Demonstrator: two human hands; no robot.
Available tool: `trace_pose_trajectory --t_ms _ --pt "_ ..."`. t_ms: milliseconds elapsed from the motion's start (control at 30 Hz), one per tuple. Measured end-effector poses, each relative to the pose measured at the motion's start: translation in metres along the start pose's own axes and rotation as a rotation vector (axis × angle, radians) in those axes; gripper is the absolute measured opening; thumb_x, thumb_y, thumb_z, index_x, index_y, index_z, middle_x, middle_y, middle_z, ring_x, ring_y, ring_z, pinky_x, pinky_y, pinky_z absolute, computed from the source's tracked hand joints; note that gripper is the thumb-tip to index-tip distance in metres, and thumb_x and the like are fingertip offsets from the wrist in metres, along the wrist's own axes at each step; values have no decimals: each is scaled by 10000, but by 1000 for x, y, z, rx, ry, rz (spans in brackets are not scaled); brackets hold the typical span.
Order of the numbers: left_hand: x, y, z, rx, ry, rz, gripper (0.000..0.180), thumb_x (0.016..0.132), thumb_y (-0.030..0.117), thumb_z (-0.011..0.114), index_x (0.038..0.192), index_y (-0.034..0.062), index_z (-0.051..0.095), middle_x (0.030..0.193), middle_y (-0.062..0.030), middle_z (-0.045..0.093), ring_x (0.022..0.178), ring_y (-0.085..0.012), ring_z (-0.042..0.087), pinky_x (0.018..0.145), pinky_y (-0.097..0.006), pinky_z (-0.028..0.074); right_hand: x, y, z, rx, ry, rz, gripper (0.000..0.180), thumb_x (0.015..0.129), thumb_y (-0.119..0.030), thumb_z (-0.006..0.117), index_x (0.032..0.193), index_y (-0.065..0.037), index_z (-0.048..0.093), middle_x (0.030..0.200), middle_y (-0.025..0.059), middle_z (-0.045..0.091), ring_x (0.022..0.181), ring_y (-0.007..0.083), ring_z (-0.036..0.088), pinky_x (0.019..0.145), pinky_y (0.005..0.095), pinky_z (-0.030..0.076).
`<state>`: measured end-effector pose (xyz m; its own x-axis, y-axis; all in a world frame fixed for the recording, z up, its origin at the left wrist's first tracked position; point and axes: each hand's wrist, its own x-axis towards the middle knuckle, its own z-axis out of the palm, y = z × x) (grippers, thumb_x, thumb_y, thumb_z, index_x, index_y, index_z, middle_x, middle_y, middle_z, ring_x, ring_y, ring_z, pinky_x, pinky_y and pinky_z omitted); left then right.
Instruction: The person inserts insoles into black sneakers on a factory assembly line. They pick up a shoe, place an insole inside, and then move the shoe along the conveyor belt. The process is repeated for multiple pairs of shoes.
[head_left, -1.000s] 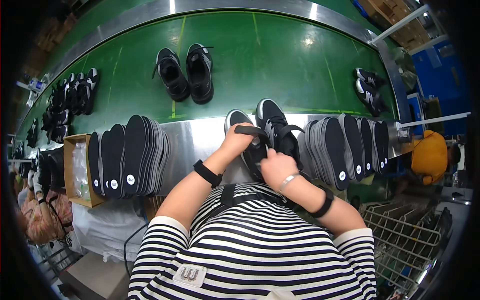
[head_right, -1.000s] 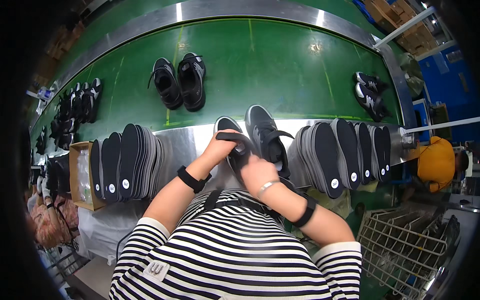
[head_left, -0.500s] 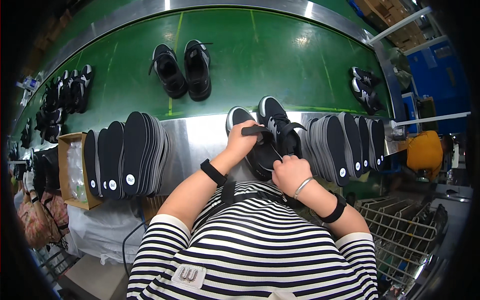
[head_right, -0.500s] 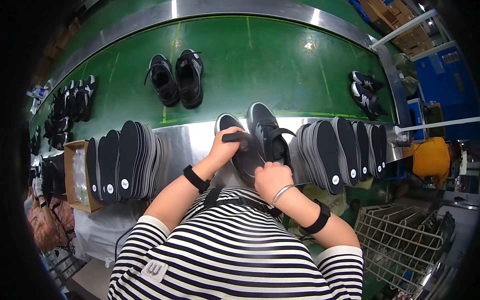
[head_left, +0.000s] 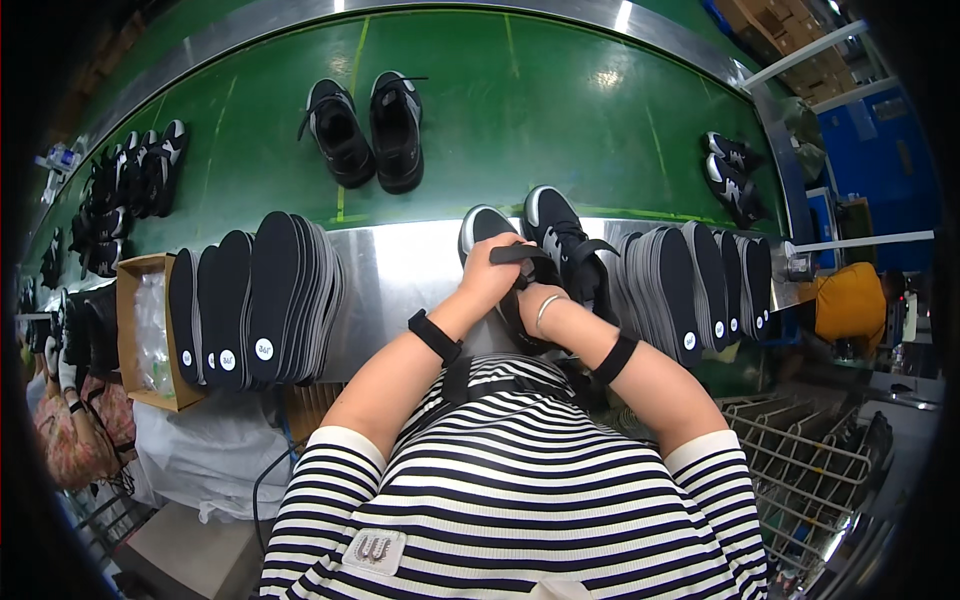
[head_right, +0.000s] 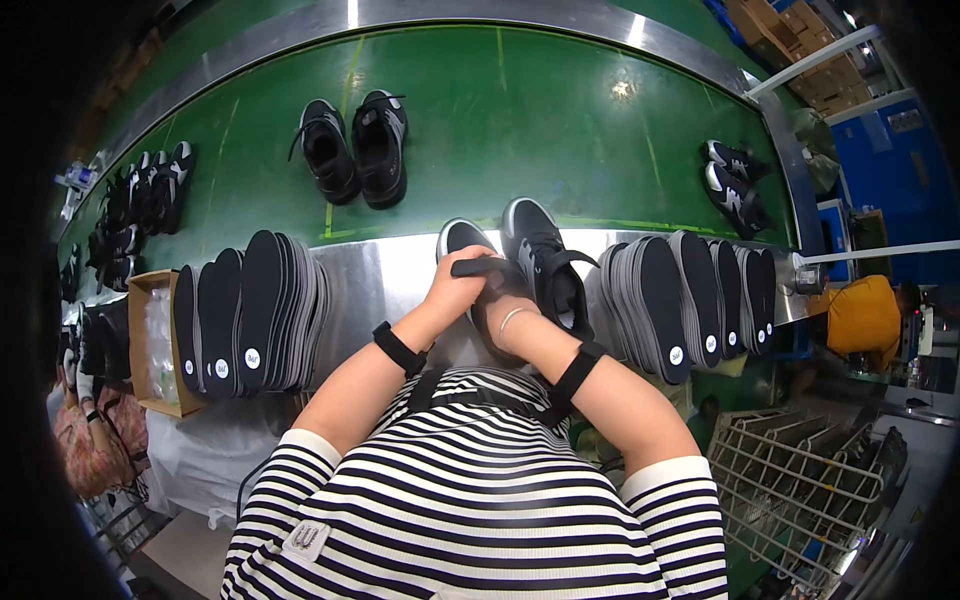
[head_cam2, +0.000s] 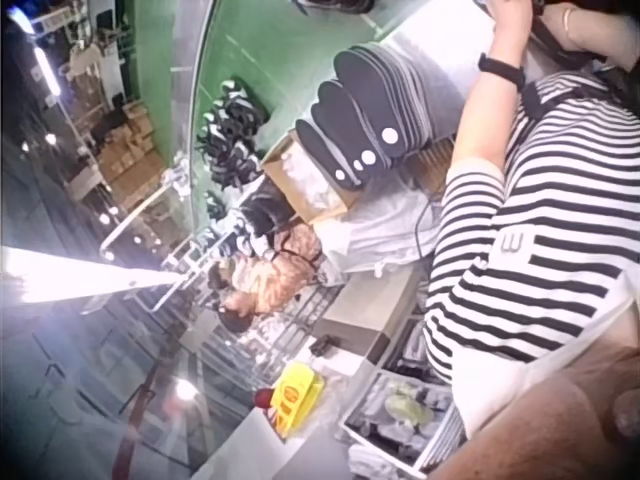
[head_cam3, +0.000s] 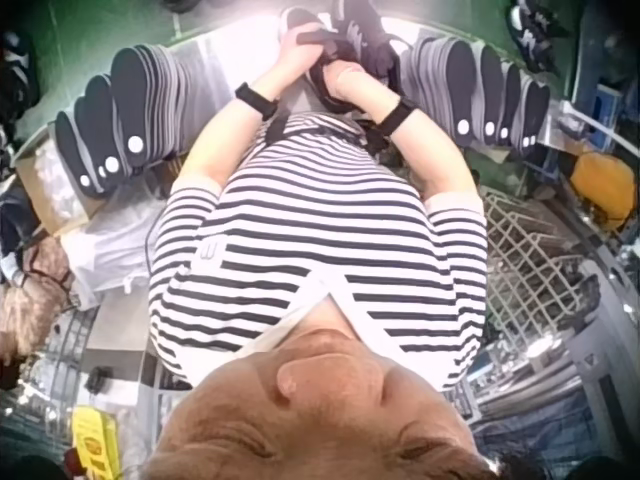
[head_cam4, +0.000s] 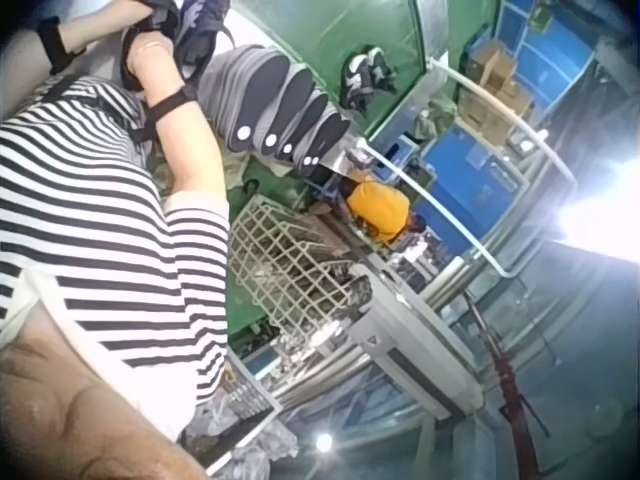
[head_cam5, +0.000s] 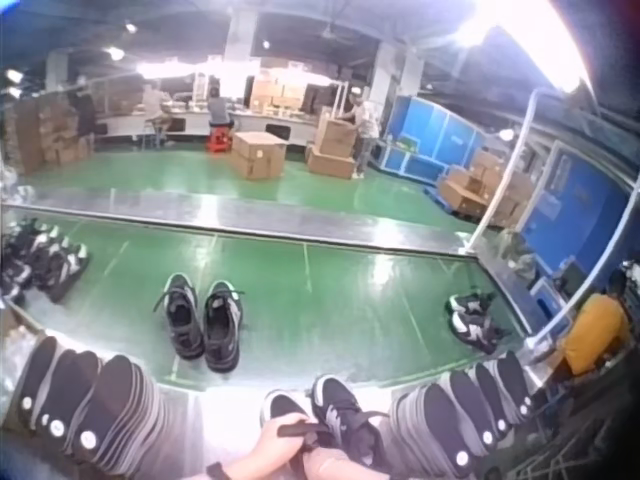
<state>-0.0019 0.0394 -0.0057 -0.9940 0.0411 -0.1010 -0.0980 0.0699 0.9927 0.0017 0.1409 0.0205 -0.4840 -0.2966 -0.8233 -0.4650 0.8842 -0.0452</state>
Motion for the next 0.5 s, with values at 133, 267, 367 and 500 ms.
trace_pose_trajectory --t_ms 133,267,367,500 --pt "0 2 0 50 10 14 174 755 199 551 762 30 592 637 -133 582 584 -253 570 534 -301 422 -15 -12 -9 -11 96 135 181 713 -100 526 857 -68 629 880 114 608 841 244 584 714 311 471" --pt "-2 9 1 93 10 13 160 749 187 549 763 33 590 634 -137 577 583 -264 566 537 -301 422 -22 -5 -11 -139 16 9 193 721 -111 501 856 -52 624 863 125 609 816 235 594 693 315 471" --pt "-2 12 -1 77 -2 12 140 746 166 545 765 35 591 633 -129 578 581 -252 569 534 -295 421 -32 4 -9 -139 -48 -95 288 728 -166 477 964 -28 567 847 151 606 806 248 591 761 371 413" --pt "-3 8 -1 32 -12 1 136 728 89 520 825 18 583 641 -82 581 548 -158 539 495 -249 410 -52 10 2 1 -68 -130 418 713 -213 456 1065 12 461 925 179 581 892 267 556 857 431 271"
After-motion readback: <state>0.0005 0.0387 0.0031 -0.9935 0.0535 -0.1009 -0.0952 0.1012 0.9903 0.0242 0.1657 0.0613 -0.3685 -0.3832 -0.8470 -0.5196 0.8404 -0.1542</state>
